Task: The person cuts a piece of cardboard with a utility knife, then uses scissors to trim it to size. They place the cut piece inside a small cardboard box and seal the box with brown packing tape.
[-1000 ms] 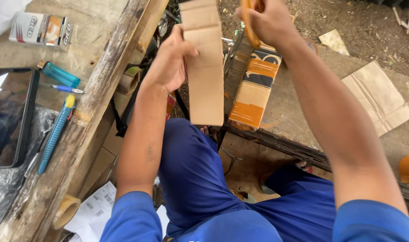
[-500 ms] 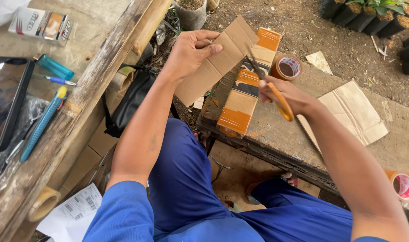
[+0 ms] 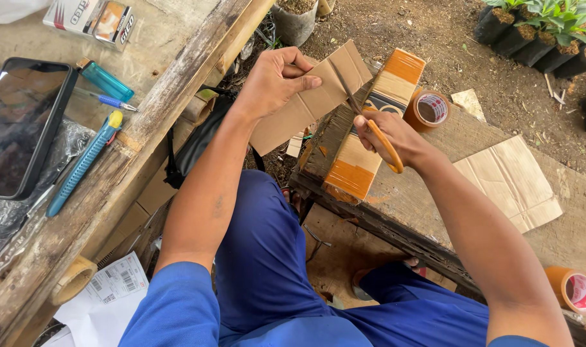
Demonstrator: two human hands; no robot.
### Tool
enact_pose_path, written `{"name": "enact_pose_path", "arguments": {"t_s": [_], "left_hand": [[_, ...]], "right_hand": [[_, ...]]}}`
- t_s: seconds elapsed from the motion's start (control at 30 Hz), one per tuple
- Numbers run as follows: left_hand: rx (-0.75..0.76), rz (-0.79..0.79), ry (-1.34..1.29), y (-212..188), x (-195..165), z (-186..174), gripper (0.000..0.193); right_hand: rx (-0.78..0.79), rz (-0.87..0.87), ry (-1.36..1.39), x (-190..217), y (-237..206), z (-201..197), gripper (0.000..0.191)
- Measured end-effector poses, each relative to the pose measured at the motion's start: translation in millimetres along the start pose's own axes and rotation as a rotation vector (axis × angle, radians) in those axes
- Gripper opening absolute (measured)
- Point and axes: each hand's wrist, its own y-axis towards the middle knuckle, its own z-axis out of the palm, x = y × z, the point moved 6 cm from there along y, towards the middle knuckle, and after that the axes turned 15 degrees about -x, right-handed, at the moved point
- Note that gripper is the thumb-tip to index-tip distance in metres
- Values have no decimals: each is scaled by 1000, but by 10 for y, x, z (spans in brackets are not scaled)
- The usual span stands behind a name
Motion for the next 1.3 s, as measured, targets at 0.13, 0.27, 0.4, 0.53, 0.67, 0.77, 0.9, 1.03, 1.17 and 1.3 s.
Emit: {"name": "enact_pose_path", "arguments": {"t_s": [0.13,0.27,0.4,0.53,0.67,0.77,0.9,1.03,1.17,1.3], "left_hand": [[-17,-18,18,8,-7,-24,20],[-13,3,40,-2,-41,-24,19],[-39,-10,132,0,-27,-59,19],[-31,-56,183,-20,-12,-74,20],[-8,-152,277,-49,3,-25,20],[-13,-115,223,-63,-58,13,22],[-52,-109,253,-64,-51,-83,24],[-51,-78,223,-53,3,-227,23],[-83,-142,276,-51,143,-333,24],[-74,-157,305,-49,204,-368,25]], "right_hand": [[-54,26,118,-22,-45,22,71],[-80,7,140,-57,-67,65,70],[-86,103,192,-156,-80,127,73],[-116,-15,109,-133,-82,104,76],[-66,-29,57,-108,-78,114,80],[-61,-36,111,-38,-62,124,83],[-83,-20,83,35,-7,159,78],[-126,30,137,37,65,236,77],[-92,59,161,-21,149,358,75],[-81,73,108,-99,193,412,79]]}}
